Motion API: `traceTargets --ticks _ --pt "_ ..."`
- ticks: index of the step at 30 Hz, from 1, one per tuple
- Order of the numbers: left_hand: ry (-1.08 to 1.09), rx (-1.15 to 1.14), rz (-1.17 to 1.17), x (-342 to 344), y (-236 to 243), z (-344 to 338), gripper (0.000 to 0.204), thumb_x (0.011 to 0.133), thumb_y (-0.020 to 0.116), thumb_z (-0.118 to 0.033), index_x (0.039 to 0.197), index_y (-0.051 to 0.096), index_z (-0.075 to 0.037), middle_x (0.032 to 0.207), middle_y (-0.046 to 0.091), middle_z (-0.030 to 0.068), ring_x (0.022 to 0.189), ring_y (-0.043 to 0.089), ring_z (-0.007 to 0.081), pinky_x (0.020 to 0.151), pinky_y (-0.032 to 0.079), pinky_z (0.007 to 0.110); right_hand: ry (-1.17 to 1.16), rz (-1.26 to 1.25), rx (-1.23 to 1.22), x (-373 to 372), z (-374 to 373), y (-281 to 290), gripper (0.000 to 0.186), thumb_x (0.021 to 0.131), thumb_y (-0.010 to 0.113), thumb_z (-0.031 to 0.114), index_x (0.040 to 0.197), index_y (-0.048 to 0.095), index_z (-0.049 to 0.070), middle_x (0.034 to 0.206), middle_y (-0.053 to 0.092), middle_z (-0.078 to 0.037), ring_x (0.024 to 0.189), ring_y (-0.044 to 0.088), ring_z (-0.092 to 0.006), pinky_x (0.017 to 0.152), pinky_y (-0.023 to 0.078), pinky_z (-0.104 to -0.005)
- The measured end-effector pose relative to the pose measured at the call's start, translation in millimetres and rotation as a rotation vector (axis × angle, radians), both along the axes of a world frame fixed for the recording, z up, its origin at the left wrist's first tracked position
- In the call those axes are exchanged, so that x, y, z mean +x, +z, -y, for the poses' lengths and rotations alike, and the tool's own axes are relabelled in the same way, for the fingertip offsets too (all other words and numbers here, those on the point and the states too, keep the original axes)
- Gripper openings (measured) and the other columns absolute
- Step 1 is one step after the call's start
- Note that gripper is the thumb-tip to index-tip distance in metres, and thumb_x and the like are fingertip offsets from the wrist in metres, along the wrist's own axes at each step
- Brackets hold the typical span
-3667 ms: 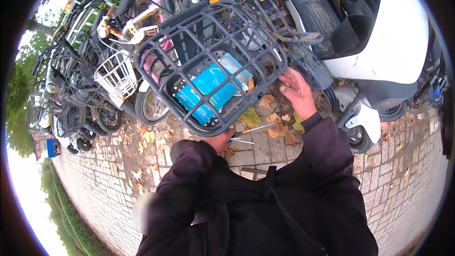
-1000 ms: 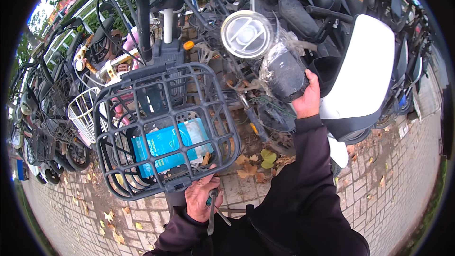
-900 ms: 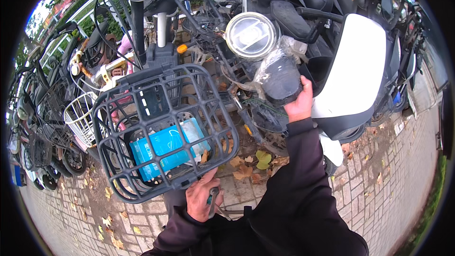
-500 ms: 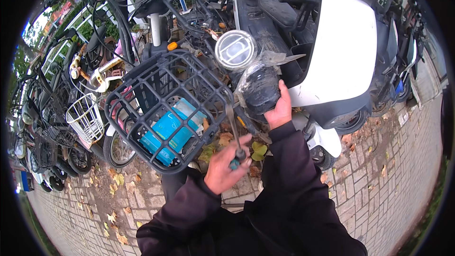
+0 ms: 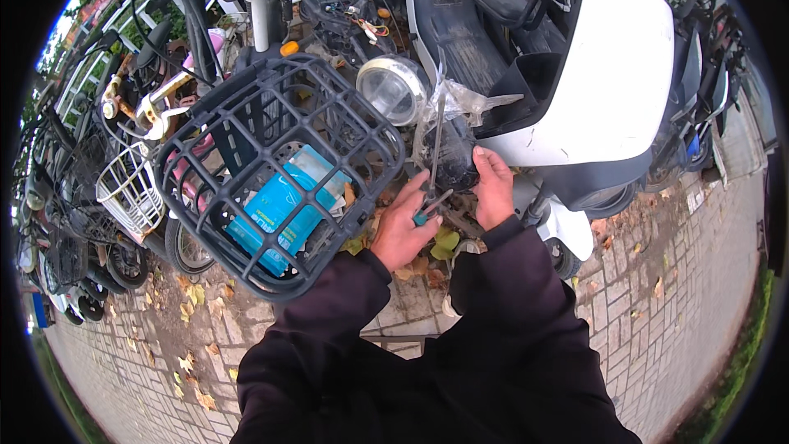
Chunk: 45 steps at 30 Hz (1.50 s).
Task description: The person removes a scooter headlight assembly using a screwdriver, then wraps the exposed wiring with electrical tape. The person handles the headlight and wires directly, then secures the connections with tape.
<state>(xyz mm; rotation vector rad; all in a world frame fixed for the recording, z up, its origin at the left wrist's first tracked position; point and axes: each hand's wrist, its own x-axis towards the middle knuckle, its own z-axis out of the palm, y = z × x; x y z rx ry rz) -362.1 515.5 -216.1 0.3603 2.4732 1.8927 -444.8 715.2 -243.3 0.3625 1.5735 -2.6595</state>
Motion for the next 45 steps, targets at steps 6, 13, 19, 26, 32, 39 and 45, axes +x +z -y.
traceTargets --ticks 6,13,19,26,32,39,45 --pt "-0.013 0.174 0.06 -36 -23 1 0.034 0.09 0.077 -0.008 0.12 0.067 0.005 0.171 0.039 0.0211 0.149 0.05 0.0343 0.114 0.045 0.041 0.088 -0.024 0.306 -4 -9 20 0.023 0.109 0.065 0.016 0.121 0.07 -0.003 0.102 0.075 -0.004 0.088 0.068 -0.0099 0.081 0.056 -0.029" --pt "-0.059 0.253 0.12 -52 -34 -5 0.032 0.089 0.076 -0.001 0.118 0.066 0.007 0.174 0.038 0.0129 0.13 0.061 0.024 0.101 0.051 0.036 -0.142 -0.427 0.995 -42 4 48 0.055 0.093 0.081 0.021 0.138 0.063 -0.007 0.118 0.076 -0.025 0.109 0.074 -0.0362 0.095 0.056 -0.0417" --pt "-0.125 0.488 0.317 -55 -34 -6 0.042 0.093 0.07 0.004 0.134 0.06 0.004 0.166 0.047 0.0084 0.083 0.06 0.0114 0.072 0.05 0.032 0.009 -0.519 1.142 -102 29 86 0.063 0.088 0.084 0.023 0.141 0.062 -0.003 0.124 0.075 -0.025 0.116 0.072 -0.0404 0.1 0.055 -0.0439" --pt "-0.165 0.472 0.403 -54 -24 1 0.084 0.098 0.064 0.008 0.172 0.027 -0.007 0.123 0.059 0.0068 0.077 0.059 0.0129 0.068 0.05 0.031 0.104 -0.577 1.204 -107 34 92 0.041 0.085 0.081 0.014 0.125 0.076 0.007 0.112 0.074 -0.018 0.104 0.071 -0.0406 0.091 0.055 -0.0457" --pt "-0.061 0.238 0.269 -49 -27 6 0.066 0.093 0.072 -0.008 0.155 0.048 -0.001 0.144 0.059 0.0148 0.111 0.065 0.0248 0.095 0.052 0.038 0.152 -0.591 1.374 -78 39 105 0.04 0.085 0.082 0.013 0.123 0.075 0.006 0.111 0.074 -0.018 0.105 0.071 -0.0417 0.09 0.055 -0.0476" --pt "-0.234 -0.06 0.133 -10 -2 41 0.03 0.089 0.076 -0.005 0.115 0.066 0.006 0.164 0.049 0.0153 0.128 0.06 0.0279 0.102 0.052 0.039 0.34 -0.439 0.937 -46 54 67 0.036 0.087 0.08 0.006 0.121 0.069 0.002 0.1 0.069 -0.015 0.093 0.067 -0.0267 0.085 0.053 -0.038" --pt "-0.4 -0.316 0.007 31 48 87 0.033 0.087 0.078 -0.009 0.115 0.066 0.003 0.175 0.033 0.0173 0.145 0.049 0.0381 0.115 0.043 0.047 0.371 -0.485 0.992 -26 79 38 0.041 0.088 0.079 0.002 0.126 0.066 0.003 0.103 0.069 -0.015 0.091 0.07 -0.0245 0.084 0.056 -0.036"
